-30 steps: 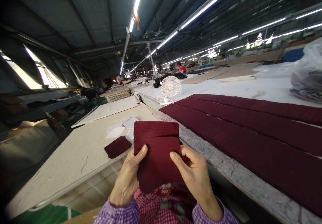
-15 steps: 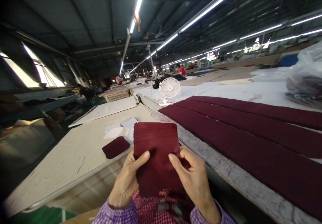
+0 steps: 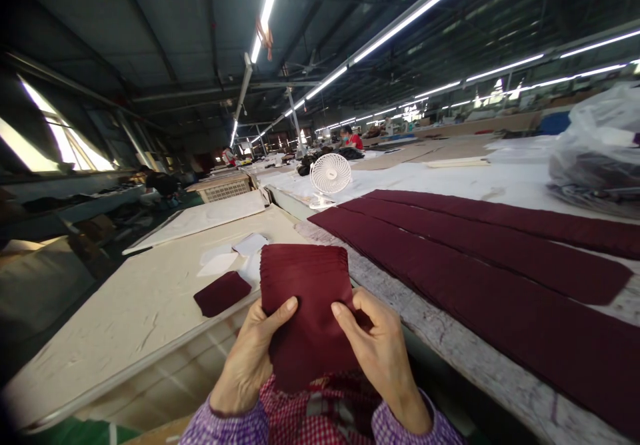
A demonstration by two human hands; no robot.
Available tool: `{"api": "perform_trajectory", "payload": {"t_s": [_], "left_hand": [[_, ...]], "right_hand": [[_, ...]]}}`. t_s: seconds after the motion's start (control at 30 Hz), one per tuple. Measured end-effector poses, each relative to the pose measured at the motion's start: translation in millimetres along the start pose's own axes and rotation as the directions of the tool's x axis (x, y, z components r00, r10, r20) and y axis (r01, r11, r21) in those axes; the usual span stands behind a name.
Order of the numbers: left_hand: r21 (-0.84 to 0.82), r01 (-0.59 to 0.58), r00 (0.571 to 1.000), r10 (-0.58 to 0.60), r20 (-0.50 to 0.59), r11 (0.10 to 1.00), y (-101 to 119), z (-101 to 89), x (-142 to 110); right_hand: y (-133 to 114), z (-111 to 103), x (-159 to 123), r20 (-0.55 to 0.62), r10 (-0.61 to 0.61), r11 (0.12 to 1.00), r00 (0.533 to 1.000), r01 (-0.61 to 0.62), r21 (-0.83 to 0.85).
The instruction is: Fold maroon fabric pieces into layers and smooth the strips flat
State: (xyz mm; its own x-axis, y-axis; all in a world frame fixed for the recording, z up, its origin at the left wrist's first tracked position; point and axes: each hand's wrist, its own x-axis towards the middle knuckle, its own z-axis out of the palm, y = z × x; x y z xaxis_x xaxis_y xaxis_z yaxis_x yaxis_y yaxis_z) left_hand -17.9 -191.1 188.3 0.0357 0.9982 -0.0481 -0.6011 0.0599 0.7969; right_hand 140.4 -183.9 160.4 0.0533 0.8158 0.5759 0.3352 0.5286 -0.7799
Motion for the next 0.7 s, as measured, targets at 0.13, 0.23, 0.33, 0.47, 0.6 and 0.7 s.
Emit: {"api": "perform_trajectory", "payload": {"t_s": [0.13,0.23,0.33,0.47,0.6,0.7], "left_hand": [[0.048,0.015,1.000,-0.015,-0.016,0.999,2.0,-3.6,1.9],[0.121,0.039,0.999,-0.042,0.025,0.992,5.2,-7.7,2.1],[0.172,0.049,0.994,-0.066,0.091,0.984,7.5,-11.4,1.9],[0.175,0.045,0.988,-0.070,0.138,0.984,8.1,-14.9,3.0],[0.155,0.033,0.994,-0.048,0.095,0.987,6.3,-14.7,4.0],[0.141,0.032,0.996,-0.043,0.076,0.990,4.7,-12.7,3.5]], "right_hand": [[6.6,1.6,-2.3,0.016,0.063,0.991,0.998,-0.064,0.113],[10.0,0.7,-2.8,-0.025,0.058,0.989,0.998,-0.054,0.140],[9.6,-1.7,-2.1,-0.033,0.050,0.987,0.998,-0.044,0.155],[5.4,-2.6,-1.4,-0.003,0.066,0.969,0.998,-0.063,0.237],[2.6,0.9,-1.4,0.045,0.093,0.955,0.995,-0.102,0.278],[1.1,3.8,-1.3,0.086,0.125,0.963,0.988,-0.141,0.231]]}}
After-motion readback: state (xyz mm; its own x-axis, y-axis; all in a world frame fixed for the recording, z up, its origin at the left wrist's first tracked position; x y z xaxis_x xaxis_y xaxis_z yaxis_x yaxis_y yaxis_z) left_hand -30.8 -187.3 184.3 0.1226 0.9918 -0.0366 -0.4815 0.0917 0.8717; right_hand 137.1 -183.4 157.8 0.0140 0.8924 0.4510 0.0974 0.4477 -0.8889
